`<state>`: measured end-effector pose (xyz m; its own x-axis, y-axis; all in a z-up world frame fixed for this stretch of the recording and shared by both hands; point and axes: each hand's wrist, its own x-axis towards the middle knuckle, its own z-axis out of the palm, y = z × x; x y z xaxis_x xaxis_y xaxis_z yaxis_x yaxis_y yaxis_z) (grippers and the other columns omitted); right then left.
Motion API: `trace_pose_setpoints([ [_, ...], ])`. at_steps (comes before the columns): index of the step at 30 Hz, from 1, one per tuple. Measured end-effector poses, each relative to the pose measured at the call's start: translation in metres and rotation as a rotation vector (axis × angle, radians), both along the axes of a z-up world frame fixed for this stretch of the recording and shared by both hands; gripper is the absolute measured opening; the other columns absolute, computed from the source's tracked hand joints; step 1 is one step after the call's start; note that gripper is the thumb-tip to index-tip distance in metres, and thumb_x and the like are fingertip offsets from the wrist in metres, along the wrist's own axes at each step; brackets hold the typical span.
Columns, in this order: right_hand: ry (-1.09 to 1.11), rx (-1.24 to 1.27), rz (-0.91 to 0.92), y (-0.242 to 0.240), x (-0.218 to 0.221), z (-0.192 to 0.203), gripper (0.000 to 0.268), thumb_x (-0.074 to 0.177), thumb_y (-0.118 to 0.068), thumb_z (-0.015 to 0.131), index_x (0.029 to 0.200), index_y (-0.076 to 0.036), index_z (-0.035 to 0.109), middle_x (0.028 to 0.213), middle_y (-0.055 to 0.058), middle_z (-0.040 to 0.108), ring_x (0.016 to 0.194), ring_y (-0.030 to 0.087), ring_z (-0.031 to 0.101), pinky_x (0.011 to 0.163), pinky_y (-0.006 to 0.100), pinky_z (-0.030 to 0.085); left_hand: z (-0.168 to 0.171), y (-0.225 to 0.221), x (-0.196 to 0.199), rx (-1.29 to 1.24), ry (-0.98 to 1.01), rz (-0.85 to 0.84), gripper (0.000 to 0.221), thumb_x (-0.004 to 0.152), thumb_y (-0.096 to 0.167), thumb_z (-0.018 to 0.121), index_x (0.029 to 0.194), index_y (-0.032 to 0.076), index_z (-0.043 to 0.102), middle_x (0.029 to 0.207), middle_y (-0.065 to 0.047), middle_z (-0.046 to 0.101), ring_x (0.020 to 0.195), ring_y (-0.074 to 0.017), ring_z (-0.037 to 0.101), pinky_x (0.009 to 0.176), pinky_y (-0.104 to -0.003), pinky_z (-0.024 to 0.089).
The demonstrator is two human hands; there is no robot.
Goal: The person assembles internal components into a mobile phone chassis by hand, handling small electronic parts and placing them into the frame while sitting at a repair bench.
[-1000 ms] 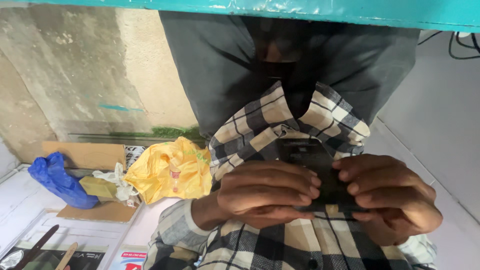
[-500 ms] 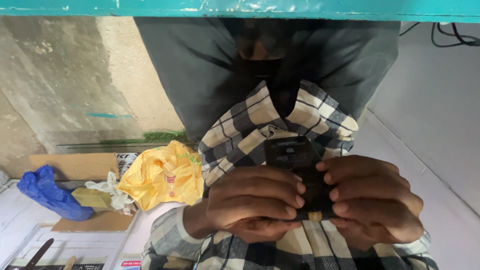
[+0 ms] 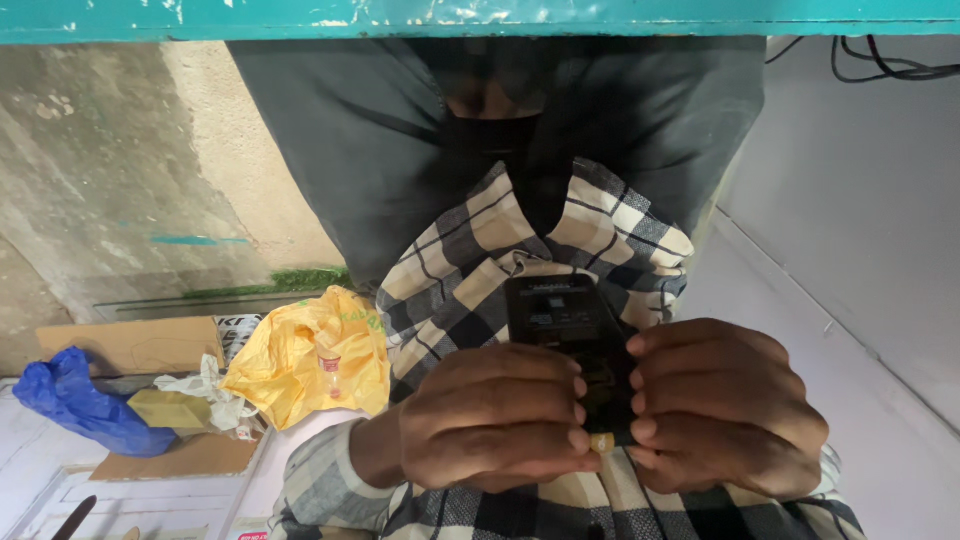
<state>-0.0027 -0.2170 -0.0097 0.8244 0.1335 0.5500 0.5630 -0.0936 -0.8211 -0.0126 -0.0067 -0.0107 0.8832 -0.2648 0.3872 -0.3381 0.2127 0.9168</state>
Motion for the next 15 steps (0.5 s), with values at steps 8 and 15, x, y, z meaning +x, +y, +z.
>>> trace_pose_setpoints([
  [8, 0.082, -0.018, 0.073, 0.008, 0.02, 0.016, 0.023, 0.084, -0.015, 0.08, 0.08, -0.003, 0.062, 0.072, 0.008, 0.065, 0.061, 0.022, 0.071, 0.061, 0.043, 0.065, 0.001, 0.003, 0.0, 0.016, 0.015, -0.039, 0.033, 0.089, 0.008, 0.09, 0.112, 0.001, 0.068, 0.11, -0.012, 0.069, 0.103, -0.0293, 0.075, 0.093, -0.044, 0.065],
  [15, 0.052, 0.048, -0.06, 0.016, 0.009, 0.005, 0.032, 0.081, -0.018, 0.084, 0.077, -0.002, 0.057, 0.07, 0.01, 0.062, 0.058, 0.02, 0.068, 0.054, 0.039, 0.064, 0.001, -0.001, 0.001, 0.014, -0.001, -0.011, 0.033, 0.09, 0.007, 0.092, 0.112, 0.001, 0.068, 0.109, -0.012, 0.069, 0.102, -0.0285, 0.075, 0.093, -0.043, 0.065],
])
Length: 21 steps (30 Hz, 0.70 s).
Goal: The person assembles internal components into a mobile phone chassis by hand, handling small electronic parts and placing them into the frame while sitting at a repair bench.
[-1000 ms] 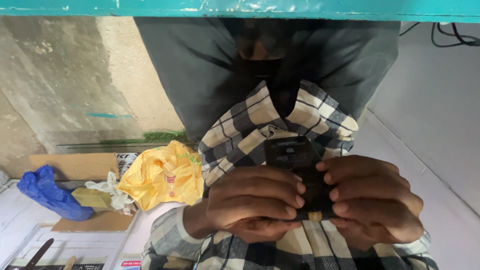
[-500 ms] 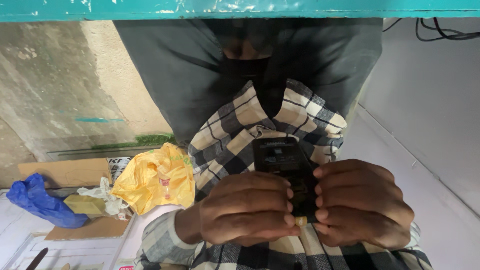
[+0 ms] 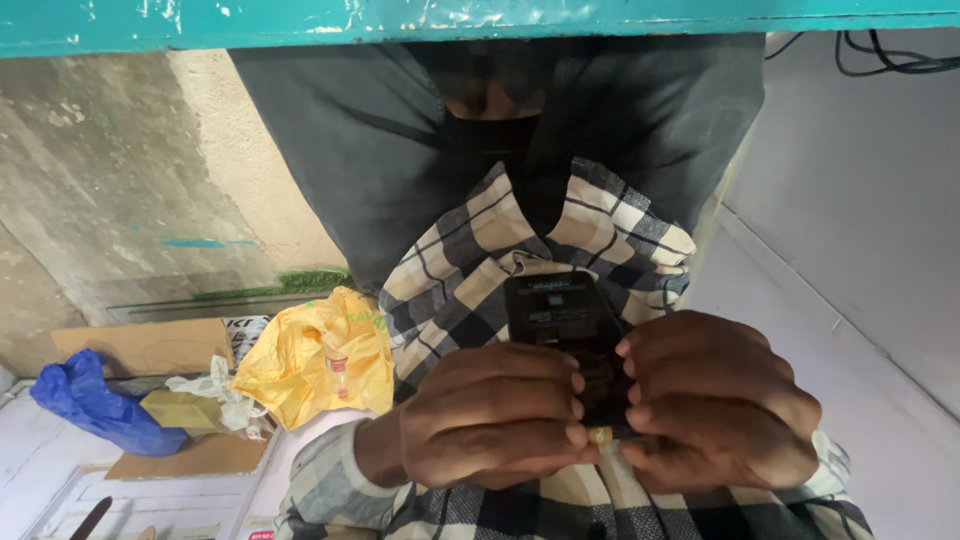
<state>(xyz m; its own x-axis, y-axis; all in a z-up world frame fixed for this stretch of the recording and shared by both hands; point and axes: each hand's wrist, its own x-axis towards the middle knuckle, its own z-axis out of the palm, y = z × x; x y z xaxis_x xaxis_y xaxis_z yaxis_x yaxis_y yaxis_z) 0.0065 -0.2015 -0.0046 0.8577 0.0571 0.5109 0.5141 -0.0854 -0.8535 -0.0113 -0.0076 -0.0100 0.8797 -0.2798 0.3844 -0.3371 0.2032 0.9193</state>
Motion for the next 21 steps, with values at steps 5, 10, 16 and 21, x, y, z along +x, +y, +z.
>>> trace_pose_setpoints([
  [5, -0.043, -0.029, 0.033, 0.0001, 0.0048, 0.0011, 0.026, 0.078, -0.013, 0.083, 0.076, -0.002, 0.06, 0.07, 0.01, 0.063, 0.058, 0.021, 0.068, 0.054, 0.037, 0.064, 0.0006, 0.0001, 0.0002, 0.015, -0.01, -0.002, 0.033, 0.09, 0.006, 0.091, 0.113, 0.001, 0.068, 0.11, -0.012, 0.069, 0.103, -0.0289, 0.075, 0.093, -0.043, 0.065],
  [10, -0.036, -0.112, 0.087, -0.0061, 0.004, 0.0028, 0.021, 0.078, -0.01, 0.082, 0.08, -0.001, 0.064, 0.072, 0.011, 0.065, 0.059, 0.022, 0.07, 0.055, 0.037, 0.064, 0.0037, 0.002, 0.001, 0.057, 0.014, 0.0, 0.033, 0.091, 0.006, 0.09, 0.114, 0.001, 0.068, 0.111, -0.013, 0.069, 0.105, -0.0306, 0.076, 0.095, -0.044, 0.069],
  [16, 0.007, -0.037, 0.043, -0.0063, 0.0044, 0.0022, 0.027, 0.08, -0.016, 0.084, 0.082, 0.0, 0.063, 0.074, 0.012, 0.066, 0.061, 0.023, 0.071, 0.057, 0.038, 0.064, 0.0032, 0.0047, 0.0066, 0.051, 0.011, 0.005, 0.032, 0.089, 0.003, 0.091, 0.11, -0.001, 0.068, 0.108, -0.015, 0.069, 0.103, -0.0337, 0.076, 0.091, -0.045, 0.07],
  [21, 0.018, -0.028, 0.033, -0.0075, 0.0085, 0.0053, 0.026, 0.081, -0.012, 0.085, 0.081, 0.0, 0.062, 0.076, 0.012, 0.066, 0.061, 0.024, 0.071, 0.058, 0.039, 0.062, 0.001, 0.0017, 0.0073, 0.03, 0.002, 0.017, 0.03, 0.085, 0.004, 0.091, 0.103, -0.002, 0.068, 0.101, -0.015, 0.07, 0.097, -0.0329, 0.076, 0.087, -0.045, 0.07],
])
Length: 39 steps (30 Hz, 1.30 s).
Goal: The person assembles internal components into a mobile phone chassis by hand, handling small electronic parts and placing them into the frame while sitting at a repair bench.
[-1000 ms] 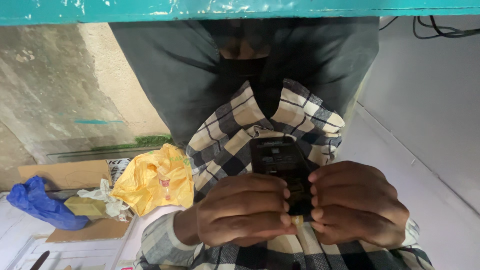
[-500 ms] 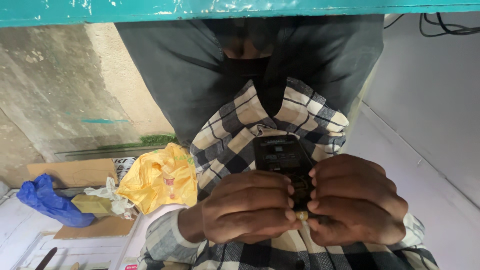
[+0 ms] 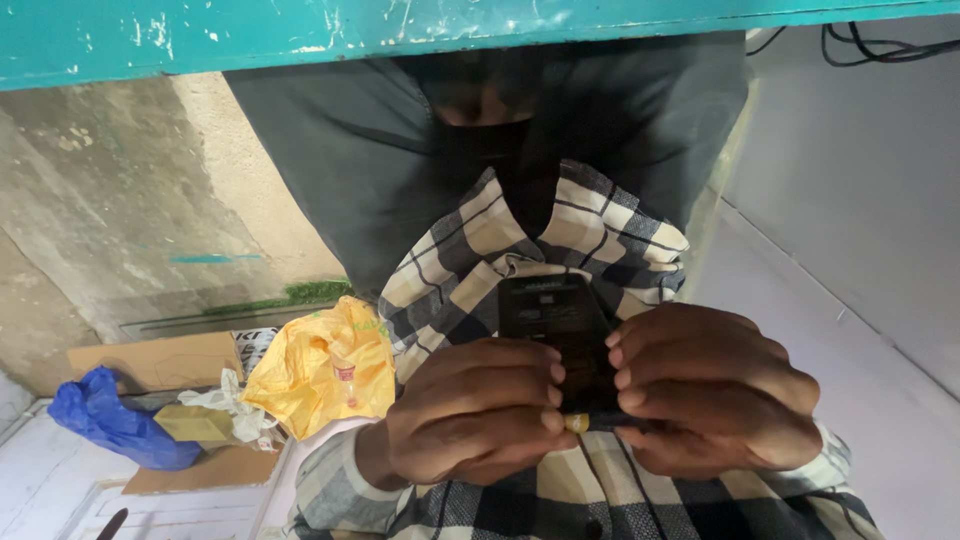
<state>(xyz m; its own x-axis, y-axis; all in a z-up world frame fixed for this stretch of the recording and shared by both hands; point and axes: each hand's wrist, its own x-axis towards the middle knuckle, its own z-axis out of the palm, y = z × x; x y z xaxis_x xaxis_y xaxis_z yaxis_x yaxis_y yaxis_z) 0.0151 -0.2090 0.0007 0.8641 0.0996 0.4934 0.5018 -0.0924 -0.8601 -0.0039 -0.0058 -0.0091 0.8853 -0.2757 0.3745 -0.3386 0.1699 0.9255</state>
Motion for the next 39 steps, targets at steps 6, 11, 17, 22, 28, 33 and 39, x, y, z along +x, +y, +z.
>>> trace_pose_setpoints([
  [6, -0.046, 0.076, -0.056, 0.006, -0.006, -0.004, 0.027, 0.082, -0.014, 0.085, 0.083, -0.001, 0.061, 0.074, 0.012, 0.067, 0.062, 0.019, 0.072, 0.057, 0.037, 0.061, 0.005, -0.005, -0.001, -0.009, 0.044, 0.057, 0.038, 0.079, 0.016, 0.094, 0.096, 0.0, 0.064, 0.095, -0.014, 0.069, 0.091, -0.0306, 0.076, 0.084, -0.045, 0.07],
  [11, -0.028, 0.005, -0.061, 0.007, -0.006, 0.002, 0.025, 0.082, -0.014, 0.085, 0.082, 0.0, 0.064, 0.076, 0.011, 0.067, 0.064, 0.02, 0.074, 0.058, 0.036, 0.061, 0.008, 0.005, -0.003, 0.092, 0.033, 0.021, 0.04, 0.082, 0.009, 0.096, 0.099, 0.002, 0.061, 0.097, -0.014, 0.069, 0.095, -0.0311, 0.076, 0.089, -0.046, 0.07],
  [17, 0.09, 0.019, 0.286, -0.009, 0.011, 0.005, 0.026, 0.077, -0.014, 0.087, 0.088, 0.001, 0.068, 0.082, 0.014, 0.07, 0.072, 0.026, 0.077, 0.063, 0.035, 0.065, 0.005, 0.014, -0.014, 0.042, 0.151, 0.037, 0.039, 0.081, 0.009, 0.092, 0.103, 0.003, 0.062, 0.102, -0.012, 0.069, 0.101, -0.0322, 0.075, 0.091, -0.047, 0.07],
  [22, 0.205, -0.002, 0.369, -0.011, 0.012, 0.009, 0.027, 0.082, -0.013, 0.088, 0.098, -0.003, 0.069, 0.095, 0.011, 0.072, 0.087, 0.026, 0.078, 0.074, 0.035, 0.065, -0.003, 0.022, -0.021, -0.091, 0.186, 0.081, 0.039, 0.077, 0.011, 0.09, 0.103, 0.001, 0.063, 0.099, -0.014, 0.069, 0.098, -0.0327, 0.074, 0.088, -0.05, 0.07],
  [28, 0.166, -0.016, 0.456, -0.005, 0.018, 0.012, 0.032, 0.083, -0.012, 0.086, 0.104, -0.002, 0.065, 0.101, 0.012, 0.068, 0.09, 0.026, 0.074, 0.074, 0.036, 0.066, -0.012, 0.027, -0.031, -0.198, 0.206, 0.099, 0.04, 0.077, 0.01, 0.091, 0.104, 0.001, 0.063, 0.097, -0.015, 0.067, 0.096, -0.0331, 0.072, 0.086, -0.054, 0.068],
  [33, 0.112, -0.098, 0.581, -0.003, 0.027, 0.014, 0.027, 0.087, -0.014, 0.085, 0.102, -0.001, 0.066, 0.103, 0.01, 0.068, 0.09, 0.027, 0.073, 0.073, 0.037, 0.064, -0.013, 0.026, -0.037, -0.194, 0.228, 0.149, 0.042, 0.077, 0.017, 0.089, 0.107, 0.001, 0.064, 0.097, -0.012, 0.068, 0.095, -0.0313, 0.073, 0.085, -0.053, 0.068],
  [39, 0.039, -0.068, 0.616, 0.013, 0.034, 0.011, 0.025, 0.091, -0.009, 0.082, 0.104, 0.006, 0.066, 0.105, 0.015, 0.067, 0.092, 0.029, 0.073, 0.075, 0.04, 0.064, -0.008, 0.034, -0.035, -0.043, 0.112, 0.198, 0.04, 0.076, 0.028, 0.088, 0.098, 0.0, 0.07, 0.094, -0.008, 0.06, 0.089, -0.0273, 0.068, 0.08, -0.046, 0.068],
])
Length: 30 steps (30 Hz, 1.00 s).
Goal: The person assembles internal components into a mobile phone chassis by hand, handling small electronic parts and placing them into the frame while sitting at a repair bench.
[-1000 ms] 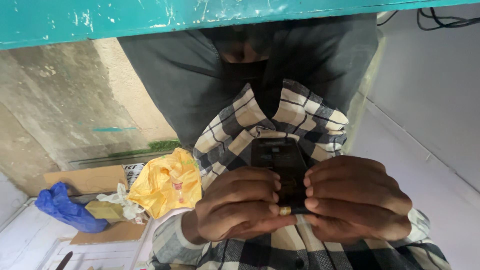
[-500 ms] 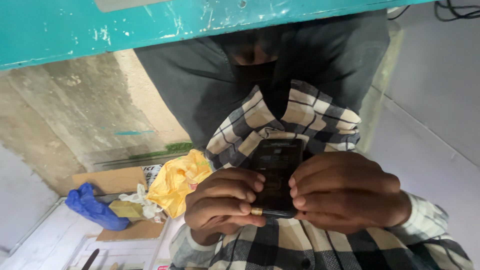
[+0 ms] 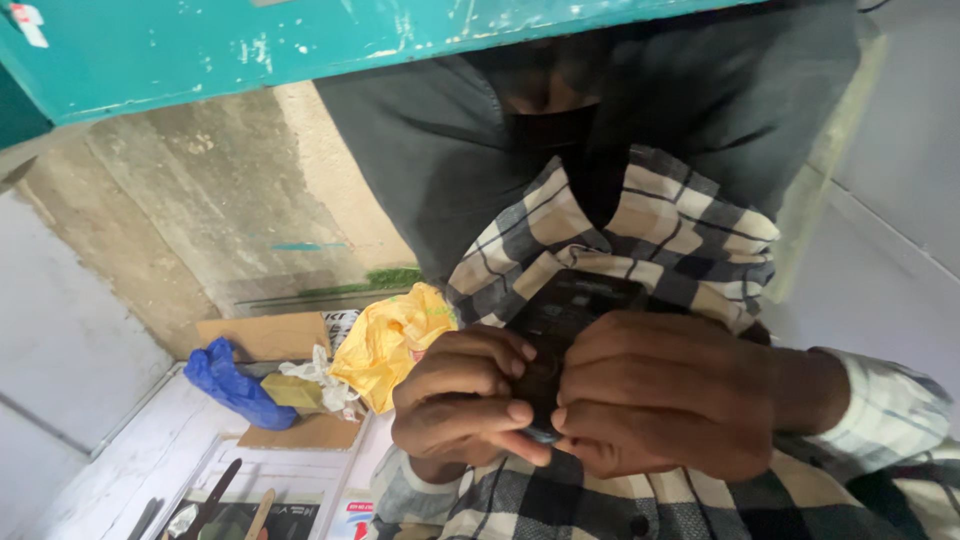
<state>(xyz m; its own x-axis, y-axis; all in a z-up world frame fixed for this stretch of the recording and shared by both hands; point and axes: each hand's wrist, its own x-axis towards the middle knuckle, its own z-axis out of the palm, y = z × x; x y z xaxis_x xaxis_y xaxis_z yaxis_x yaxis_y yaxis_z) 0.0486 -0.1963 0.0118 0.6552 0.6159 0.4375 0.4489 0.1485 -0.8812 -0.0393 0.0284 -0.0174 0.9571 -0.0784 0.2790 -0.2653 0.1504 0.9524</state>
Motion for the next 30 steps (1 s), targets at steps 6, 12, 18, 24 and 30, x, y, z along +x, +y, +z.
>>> trace_pose_setpoints([
  [6, 0.099, -0.003, -0.007, 0.013, 0.006, -0.004, 0.027, 0.09, -0.014, 0.082, 0.106, 0.001, 0.066, 0.105, 0.012, 0.068, 0.092, 0.026, 0.073, 0.077, 0.039, 0.063, -0.011, 0.007, -0.005, -0.084, 0.004, 0.107, 0.037, 0.079, 0.032, 0.085, 0.094, 0.001, 0.07, 0.092, -0.008, 0.06, 0.087, -0.0268, 0.067, 0.077, -0.046, 0.068],
  [12, 0.01, -0.025, 0.015, 0.018, 0.002, -0.015, 0.023, 0.092, -0.014, 0.078, 0.107, 0.001, 0.067, 0.104, 0.012, 0.067, 0.093, 0.027, 0.071, 0.078, 0.041, 0.062, -0.021, 0.017, -0.02, -0.13, 0.06, 0.161, 0.036, 0.081, 0.034, 0.084, 0.092, 0.003, 0.068, 0.09, -0.008, 0.057, 0.088, -0.0257, 0.067, 0.077, -0.046, 0.067],
  [18, -0.029, -0.053, 0.048, 0.021, 0.004, -0.016, 0.024, 0.095, -0.018, 0.074, 0.106, 0.001, 0.067, 0.104, 0.013, 0.068, 0.093, 0.027, 0.071, 0.079, 0.04, 0.062, -0.029, 0.021, -0.028, -0.169, 0.064, 0.186, 0.036, 0.083, 0.035, 0.085, 0.091, 0.004, 0.067, 0.09, -0.006, 0.056, 0.089, -0.0251, 0.066, 0.077, -0.047, 0.066],
  [24, -0.208, -0.049, 0.043, 0.028, 0.004, -0.021, 0.021, 0.098, -0.015, 0.074, 0.102, 0.004, 0.067, 0.1, 0.015, 0.067, 0.091, 0.027, 0.071, 0.074, 0.04, 0.062, -0.037, 0.022, -0.033, -0.226, 0.038, 0.184, 0.035, 0.083, 0.035, 0.085, 0.091, 0.005, 0.068, 0.088, -0.005, 0.055, 0.09, -0.0236, 0.065, 0.076, -0.044, 0.064],
  [30, -0.254, -0.04, 0.057, 0.033, 0.001, -0.028, 0.022, 0.098, -0.017, 0.073, 0.099, 0.004, 0.068, 0.097, 0.015, 0.067, 0.089, 0.027, 0.071, 0.071, 0.038, 0.061, -0.04, 0.025, -0.036, -0.229, 0.05, 0.188, 0.034, 0.085, 0.036, 0.084, 0.09, 0.006, 0.068, 0.089, -0.004, 0.054, 0.091, -0.0228, 0.064, 0.076, -0.043, 0.062],
])
